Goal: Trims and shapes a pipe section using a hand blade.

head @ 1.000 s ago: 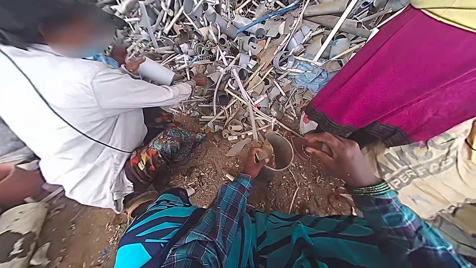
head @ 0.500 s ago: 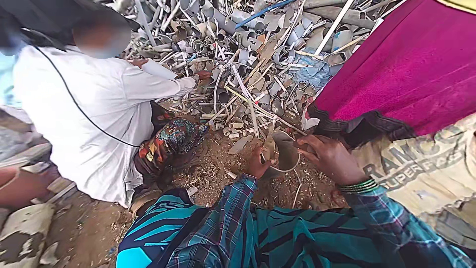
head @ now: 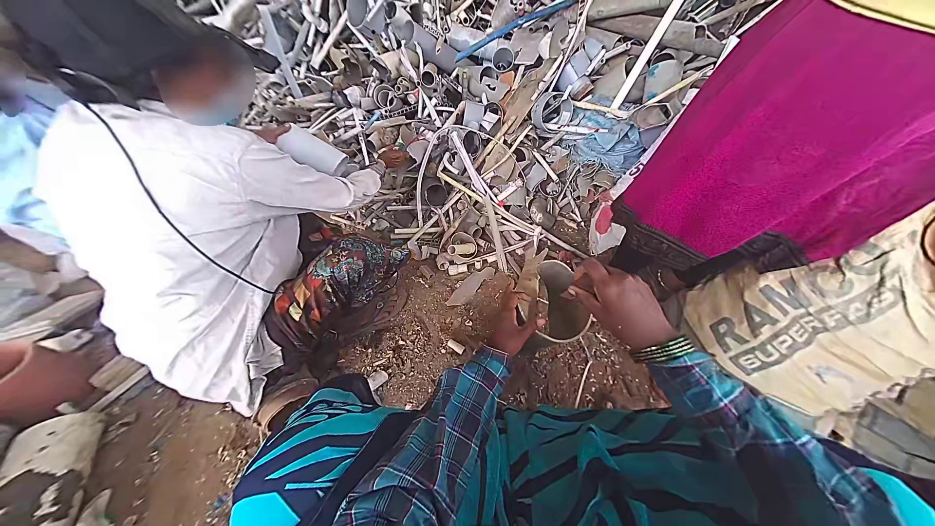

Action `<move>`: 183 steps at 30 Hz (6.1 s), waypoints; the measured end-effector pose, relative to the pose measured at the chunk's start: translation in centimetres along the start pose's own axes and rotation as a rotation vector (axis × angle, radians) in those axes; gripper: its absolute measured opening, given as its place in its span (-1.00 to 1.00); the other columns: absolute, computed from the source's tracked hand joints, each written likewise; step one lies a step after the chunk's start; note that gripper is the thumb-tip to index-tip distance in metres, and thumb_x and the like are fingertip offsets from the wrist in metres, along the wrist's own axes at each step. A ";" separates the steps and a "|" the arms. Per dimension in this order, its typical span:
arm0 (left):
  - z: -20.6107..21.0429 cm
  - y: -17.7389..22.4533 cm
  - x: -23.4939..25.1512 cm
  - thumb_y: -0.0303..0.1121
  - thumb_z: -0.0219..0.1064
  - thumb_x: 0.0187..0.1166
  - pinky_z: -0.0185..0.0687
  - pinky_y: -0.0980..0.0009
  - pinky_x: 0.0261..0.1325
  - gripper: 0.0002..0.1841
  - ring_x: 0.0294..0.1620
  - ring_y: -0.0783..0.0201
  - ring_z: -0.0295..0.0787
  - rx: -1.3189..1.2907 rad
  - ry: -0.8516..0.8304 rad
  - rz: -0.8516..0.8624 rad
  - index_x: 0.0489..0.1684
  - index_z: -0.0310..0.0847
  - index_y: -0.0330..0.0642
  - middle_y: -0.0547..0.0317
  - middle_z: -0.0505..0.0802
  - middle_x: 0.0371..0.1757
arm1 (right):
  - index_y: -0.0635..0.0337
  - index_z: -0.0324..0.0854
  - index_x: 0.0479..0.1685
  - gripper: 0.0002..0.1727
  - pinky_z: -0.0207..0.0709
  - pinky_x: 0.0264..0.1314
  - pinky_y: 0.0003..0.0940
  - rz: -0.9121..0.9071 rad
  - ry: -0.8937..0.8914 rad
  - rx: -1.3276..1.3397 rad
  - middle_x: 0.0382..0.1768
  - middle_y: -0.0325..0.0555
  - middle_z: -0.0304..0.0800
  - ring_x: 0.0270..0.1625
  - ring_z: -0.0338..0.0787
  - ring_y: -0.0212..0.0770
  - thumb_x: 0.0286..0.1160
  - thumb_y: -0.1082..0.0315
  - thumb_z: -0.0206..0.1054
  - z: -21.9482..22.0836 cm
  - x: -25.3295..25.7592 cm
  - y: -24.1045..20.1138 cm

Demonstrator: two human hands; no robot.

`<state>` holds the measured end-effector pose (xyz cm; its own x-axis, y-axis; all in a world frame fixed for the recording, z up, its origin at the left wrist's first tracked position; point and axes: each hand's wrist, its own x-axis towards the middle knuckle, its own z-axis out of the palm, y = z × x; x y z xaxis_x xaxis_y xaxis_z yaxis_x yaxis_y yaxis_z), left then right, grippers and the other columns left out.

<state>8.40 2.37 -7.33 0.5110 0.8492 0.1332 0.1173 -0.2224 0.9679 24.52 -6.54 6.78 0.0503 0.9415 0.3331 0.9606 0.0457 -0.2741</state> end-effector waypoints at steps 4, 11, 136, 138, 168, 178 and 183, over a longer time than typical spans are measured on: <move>0.1 -0.6 -0.2 -0.49 0.51 0.31 -0.04 0.10 0.81 -0.44 0.86 -0.23 -0.05 -0.012 -0.006 0.005 0.26 0.46 -0.65 -0.65 0.11 0.74 | 0.48 0.67 -0.08 -0.72 0.64 -0.27 0.27 -0.040 0.175 -0.013 -0.36 0.36 0.80 -0.29 0.85 0.40 0.46 0.37 0.45 -1.3 -0.2 -0.2; 0.2 0.3 -0.6 -0.52 0.51 0.31 -0.08 0.10 0.82 -0.44 0.86 -0.26 -0.07 -0.008 0.012 -0.010 0.27 0.45 -0.67 -0.66 0.12 0.74 | 0.50 0.67 -0.02 -0.69 0.65 -0.25 0.28 0.010 0.162 -0.025 -0.30 0.41 0.81 -0.24 0.86 0.44 0.47 0.36 0.43 0.3 0.1 -0.9; 3.6 -2.3 -3.7 -0.62 -0.02 0.62 0.30 0.20 0.67 -0.60 0.58 -0.19 0.53 -0.096 0.316 0.109 0.26 0.54 -0.77 -0.56 0.65 0.40 | 0.48 0.49 0.42 -0.56 0.39 0.52 0.24 0.330 -0.786 0.245 0.32 0.48 0.65 0.46 0.63 0.39 0.81 0.28 0.14 11.3 -3.5 0.4; 3.6 -2.2 -3.7 -0.63 -0.02 0.61 0.31 0.19 0.67 -0.61 0.57 -0.19 0.53 -0.095 0.307 0.120 0.25 0.54 -0.77 -0.57 0.65 0.40 | 0.47 0.49 0.42 -0.55 0.41 0.50 0.20 0.307 -0.731 0.265 0.28 0.45 0.67 0.42 0.66 0.35 0.82 0.26 0.13 9.7 -2.6 -0.4; 3.7 -2.2 -4.2 -0.62 -0.04 0.64 0.30 0.21 0.67 -0.60 0.58 -0.16 0.52 -0.110 0.294 0.079 0.29 0.52 -0.77 -0.55 0.63 0.43 | 0.51 0.45 0.44 -0.55 0.39 0.51 0.21 0.276 -0.796 0.213 0.30 0.49 0.64 0.45 0.63 0.37 0.82 0.28 0.10 10.4 -1.6 -0.6; 3.8 -2.0 -4.1 -0.62 -0.05 0.64 0.27 0.19 0.69 -0.60 0.60 -0.18 0.49 -0.102 0.284 0.073 0.29 0.52 -0.75 -0.55 0.62 0.45 | 0.48 0.42 0.49 -0.55 0.38 0.55 0.21 0.312 -0.863 0.173 0.38 0.48 0.60 0.51 0.59 0.38 0.84 0.29 0.06 11.6 -1.8 0.4; 3.9 -2.2 -3.9 -0.63 -0.02 0.61 0.31 0.18 0.67 -0.61 0.56 -0.20 0.54 -0.092 0.297 0.122 0.25 0.55 -0.76 -0.56 0.66 0.39 | 0.51 0.39 0.51 -0.52 0.35 0.58 0.23 0.322 -0.904 0.135 0.43 0.52 0.56 0.55 0.55 0.40 0.86 0.27 0.05 12.0 -1.6 0.3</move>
<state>9.48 -2.34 -10.78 0.2445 0.9244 0.2928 -0.0142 -0.2985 0.9543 21.40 -4.02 -4.68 0.0221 0.8140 -0.5805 0.8951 -0.2748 -0.3512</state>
